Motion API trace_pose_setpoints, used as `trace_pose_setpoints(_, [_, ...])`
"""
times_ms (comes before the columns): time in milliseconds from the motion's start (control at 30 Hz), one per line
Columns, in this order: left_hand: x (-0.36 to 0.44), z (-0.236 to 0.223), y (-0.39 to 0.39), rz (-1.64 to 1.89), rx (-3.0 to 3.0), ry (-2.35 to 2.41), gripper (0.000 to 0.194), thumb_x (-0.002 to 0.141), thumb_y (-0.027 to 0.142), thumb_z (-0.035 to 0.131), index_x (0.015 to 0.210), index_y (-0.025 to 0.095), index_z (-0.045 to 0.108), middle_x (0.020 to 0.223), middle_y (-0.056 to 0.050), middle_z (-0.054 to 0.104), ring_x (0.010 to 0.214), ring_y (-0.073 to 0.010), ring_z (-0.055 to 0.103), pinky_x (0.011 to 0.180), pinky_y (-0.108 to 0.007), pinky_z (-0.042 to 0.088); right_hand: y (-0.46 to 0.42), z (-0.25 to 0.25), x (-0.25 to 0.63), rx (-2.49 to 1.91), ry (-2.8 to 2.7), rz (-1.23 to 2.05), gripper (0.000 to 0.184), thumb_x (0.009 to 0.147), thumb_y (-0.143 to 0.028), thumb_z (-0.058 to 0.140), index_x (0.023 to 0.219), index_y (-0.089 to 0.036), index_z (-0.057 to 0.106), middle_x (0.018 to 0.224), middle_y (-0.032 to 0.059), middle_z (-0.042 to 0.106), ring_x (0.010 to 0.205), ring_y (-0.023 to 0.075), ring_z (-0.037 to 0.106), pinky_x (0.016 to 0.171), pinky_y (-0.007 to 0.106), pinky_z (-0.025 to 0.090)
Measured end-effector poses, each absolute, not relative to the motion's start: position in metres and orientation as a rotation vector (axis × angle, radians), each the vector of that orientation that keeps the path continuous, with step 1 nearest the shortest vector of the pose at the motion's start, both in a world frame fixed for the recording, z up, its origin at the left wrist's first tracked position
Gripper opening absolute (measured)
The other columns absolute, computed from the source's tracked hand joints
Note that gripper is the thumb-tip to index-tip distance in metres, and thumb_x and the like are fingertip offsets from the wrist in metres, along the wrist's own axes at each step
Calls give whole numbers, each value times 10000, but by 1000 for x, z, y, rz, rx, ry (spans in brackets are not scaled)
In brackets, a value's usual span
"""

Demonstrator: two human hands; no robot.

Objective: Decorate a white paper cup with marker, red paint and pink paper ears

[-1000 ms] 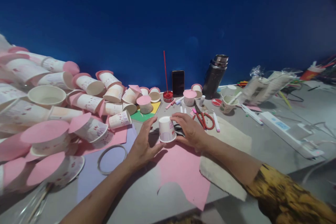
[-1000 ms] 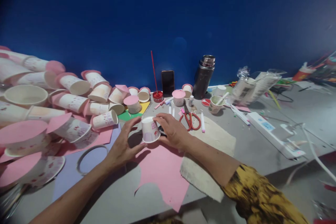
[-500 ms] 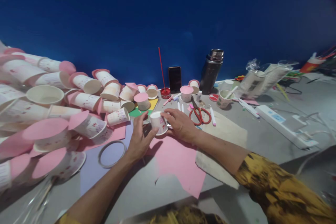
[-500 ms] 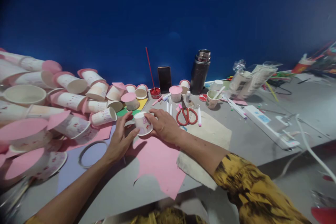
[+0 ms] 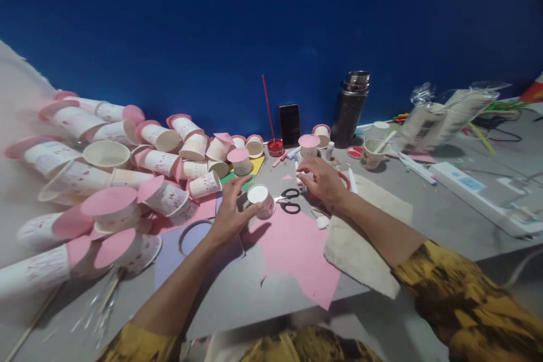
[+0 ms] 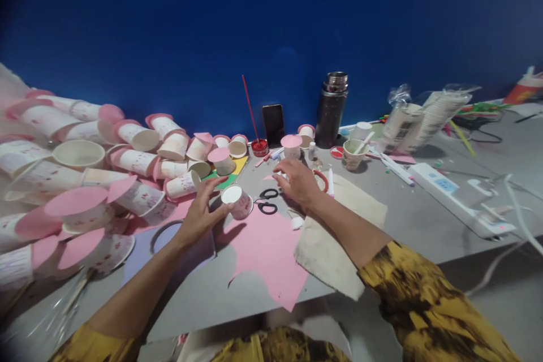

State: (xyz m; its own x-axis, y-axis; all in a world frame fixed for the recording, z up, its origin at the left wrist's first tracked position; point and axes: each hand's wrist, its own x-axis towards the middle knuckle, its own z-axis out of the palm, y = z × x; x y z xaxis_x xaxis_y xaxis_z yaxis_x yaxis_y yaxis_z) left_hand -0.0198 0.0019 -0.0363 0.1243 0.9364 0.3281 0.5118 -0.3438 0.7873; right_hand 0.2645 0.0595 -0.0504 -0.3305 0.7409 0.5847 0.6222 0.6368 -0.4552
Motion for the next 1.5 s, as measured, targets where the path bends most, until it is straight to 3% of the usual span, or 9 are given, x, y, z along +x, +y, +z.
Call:
trace_pose_setpoints(100, [-20, -33, 7, 1054, 2039, 1440, 479, 792, 358, 759, 1254, 278, 662, 1338, -99, 547, 1356, -333, 529, 1204, -575, 388, 62, -56, 264, -1069, -2134, 191, 101, 964, -209, 644, 987, -189, 740, 1037, 114, 742, 1048, 284, 651, 990, 458, 511])
trace_pose_setpoints(233, [-17, -22, 10, 1015, 2127, 1475, 426, 783, 363, 750, 1182, 230, 682, 1275, -99, 575, 1325, -322, 546, 1201, -537, 392, 49, -58, 247, -1024, -2388, 215, 175, 928, -288, 742, 1074, -193, 761, 1117, 104, 734, 1088, 272, 620, 986, 420, 503])
trace_pose_setpoints(367, [-19, -4, 8, 1101, 2038, 1575, 460, 787, 437, 745, 1188, 225, 672, 1275, -96, 599, 1259, -313, 589, 1115, -499, 474, 36, -52, 236, -1218, -2611, 193, 257, 967, -374, 708, 1140, -193, 765, 1108, 123, 725, 1088, 288, 615, 914, 397, 502])
trace_pose_setpoints(500, [-21, 6, 5, 1119, 1955, 1626, 490, 758, 484, 756, 1172, 232, 685, 1289, -85, 626, 1238, -314, 607, 1050, -473, 513, 34, -47, 234, -1370, -2583, 170, 259, 973, -390, 687, 1088, -175, 774, 1098, 148, 740, 1103, 311, 635, 859, 378, 501])
trace_pose_setpoints(733, [-6, -6, 15, 984, 1995, 1598, 475, 746, 442, 753, 1163, 221, 700, 1261, -100, 642, 1230, -328, 618, 1073, -505, 496, 37, -38, 239, -1663, -2458, 97, 309, 1005, -391, 597, 1056, -145, 776, 1098, 165, 770, 1075, 307, 692, 833, 354, 499])
trace_pose_setpoints(1100, [1, -32, 25, 1183, 2060, 1587, 390, 776, 385, 753, 1122, 219, 677, 1201, -95, 676, 1182, -310, 623, 1059, -518, 497, 38, -30, 245, -1908, -2293, -47, 281, 995, -341, 596, 1067, -129, 766, 1064, 191, 779, 995, 313, 736, 766, 357, 517])
trace_pose_setpoints(1233, [-7, -24, 27, 1267, 1970, 1645, 451, 766, 420, 773, 1157, 219, 673, 1220, -94, 662, 1186, -305, 623, 1055, -501, 496, 38, -28, 248, -1893, -2288, -55, 307, 1025, -322, 560, 1177, -111, 724, 1192, 229, 740, 1137, 336, 680, 843, 371, 508])
trace_pose_setpoints(1367, [-16, -27, 32, 1333, 1860, 1674, 464, 748, 406, 775, 1156, 212, 669, 1190, -89, 656, 1152, -300, 635, 1037, -497, 504, 31, -28, 242, -1721, -2423, 46, 301, 1054, -394, 542, 1165, -191, 733, 1223, 133, 753, 1181, 271, 661, 896, 336, 486])
trace_pose_setpoints(1500, [-19, -31, 31, 1349, 1855, 1680, 440, 758, 390, 772, 1149, 216, 667, 1198, -90, 659, 1158, -296, 630, 1034, -485, 500, 22, -30, 235, -1595, -2570, 165, 285, 986, -489, 652, 1028, -228, 759, 1101, 76, 786, 1066, 259, 704, 794, 318, 472])
